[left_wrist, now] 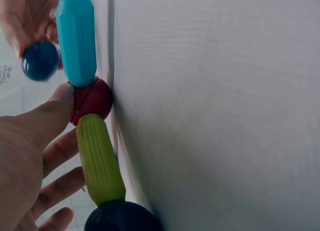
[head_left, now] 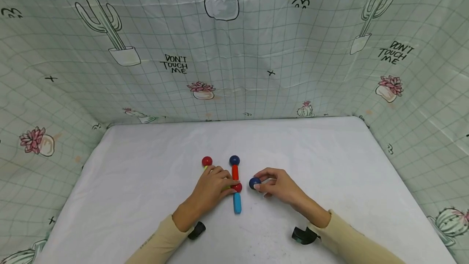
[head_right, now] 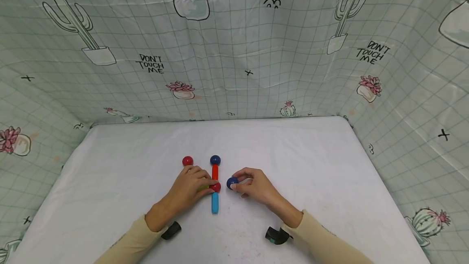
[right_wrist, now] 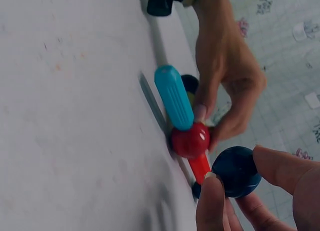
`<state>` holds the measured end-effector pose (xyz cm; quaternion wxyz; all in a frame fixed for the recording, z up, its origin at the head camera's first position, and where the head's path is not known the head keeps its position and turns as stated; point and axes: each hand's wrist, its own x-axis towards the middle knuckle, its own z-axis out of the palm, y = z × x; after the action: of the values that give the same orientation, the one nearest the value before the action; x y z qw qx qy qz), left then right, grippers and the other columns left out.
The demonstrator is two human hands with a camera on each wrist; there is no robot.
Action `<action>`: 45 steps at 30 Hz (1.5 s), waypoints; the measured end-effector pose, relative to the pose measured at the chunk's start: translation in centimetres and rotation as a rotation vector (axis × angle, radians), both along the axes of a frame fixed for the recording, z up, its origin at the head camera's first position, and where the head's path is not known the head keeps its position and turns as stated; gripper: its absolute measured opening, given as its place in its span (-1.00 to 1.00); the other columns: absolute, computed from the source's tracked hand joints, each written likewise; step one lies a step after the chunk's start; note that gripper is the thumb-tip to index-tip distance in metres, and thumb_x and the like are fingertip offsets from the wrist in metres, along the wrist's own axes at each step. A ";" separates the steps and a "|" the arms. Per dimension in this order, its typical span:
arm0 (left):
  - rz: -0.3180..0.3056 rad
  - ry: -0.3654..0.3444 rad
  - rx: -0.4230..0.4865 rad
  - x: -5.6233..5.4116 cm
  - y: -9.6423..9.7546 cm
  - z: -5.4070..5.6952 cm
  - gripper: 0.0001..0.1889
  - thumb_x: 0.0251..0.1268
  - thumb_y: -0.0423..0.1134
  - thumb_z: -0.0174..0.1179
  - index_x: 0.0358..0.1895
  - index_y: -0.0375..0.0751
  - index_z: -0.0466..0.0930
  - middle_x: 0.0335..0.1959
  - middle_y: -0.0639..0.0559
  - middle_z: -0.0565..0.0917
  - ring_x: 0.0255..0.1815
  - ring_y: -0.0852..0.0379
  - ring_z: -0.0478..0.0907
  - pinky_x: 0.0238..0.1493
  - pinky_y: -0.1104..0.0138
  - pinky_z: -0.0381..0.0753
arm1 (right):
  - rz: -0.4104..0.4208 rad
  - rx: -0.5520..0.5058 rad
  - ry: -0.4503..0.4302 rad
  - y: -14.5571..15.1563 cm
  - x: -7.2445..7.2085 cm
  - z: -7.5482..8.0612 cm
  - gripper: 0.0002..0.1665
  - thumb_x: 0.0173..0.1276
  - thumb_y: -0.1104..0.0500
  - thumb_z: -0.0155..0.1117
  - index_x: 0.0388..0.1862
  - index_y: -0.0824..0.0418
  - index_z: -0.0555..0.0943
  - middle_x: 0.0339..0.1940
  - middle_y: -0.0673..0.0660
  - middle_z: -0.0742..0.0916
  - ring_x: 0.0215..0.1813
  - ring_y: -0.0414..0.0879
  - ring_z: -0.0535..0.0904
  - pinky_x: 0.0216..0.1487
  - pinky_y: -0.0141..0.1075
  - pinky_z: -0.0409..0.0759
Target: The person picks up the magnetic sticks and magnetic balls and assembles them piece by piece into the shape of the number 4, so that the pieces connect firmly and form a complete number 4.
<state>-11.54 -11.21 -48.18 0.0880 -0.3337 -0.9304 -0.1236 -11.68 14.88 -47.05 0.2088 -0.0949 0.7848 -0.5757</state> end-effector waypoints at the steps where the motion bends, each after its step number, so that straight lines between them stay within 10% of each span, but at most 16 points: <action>1: -0.005 0.009 0.001 0.0 0.0 0.0 -0.72 0.24 -0.04 0.55 0.01 0.09 0.88 -0.18 0.15 0.79 -0.04 0.10 0.61 0.17 0.13 0.54 | 0.009 -0.011 -0.011 0.0 0.2 -0.1 -0.56 0.45 0.21 0.45 0.20 0.42 0.65 -0.07 0.19 0.72 -0.22 0.00 0.76 -0.19 -0.22 0.78; 20: -0.003 0.008 0.008 -0.1 0.1 -0.1 -0.73 0.24 -0.06 0.55 -0.01 0.08 0.89 -0.18 0.16 0.80 -0.05 0.10 0.61 0.15 0.14 0.54 | 0.140 -0.142 -0.162 -1.6 4.6 -1.5 -0.66 0.41 0.30 0.46 0.08 0.46 0.66 -0.21 0.12 0.74 -0.33 -0.12 0.79 -0.17 -0.33 0.76; 45: 0.010 -0.043 0.016 -0.2 0.3 -0.3 -0.72 0.24 -0.06 0.54 -0.01 0.03 0.89 -0.17 0.14 0.79 -0.04 0.10 0.61 0.14 0.15 0.53 | 0.140 0.009 0.011 -3.3 5.7 -2.1 -0.73 0.27 0.30 0.57 -0.11 0.34 0.69 -0.28 0.05 0.74 -0.37 -0.19 0.70 -0.36 -0.44 0.60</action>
<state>-11.77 -10.93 -48.47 0.0713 -0.3258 -0.9326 -0.1377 -5.98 11.59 -49.14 0.2447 -0.1515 0.7801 -0.5556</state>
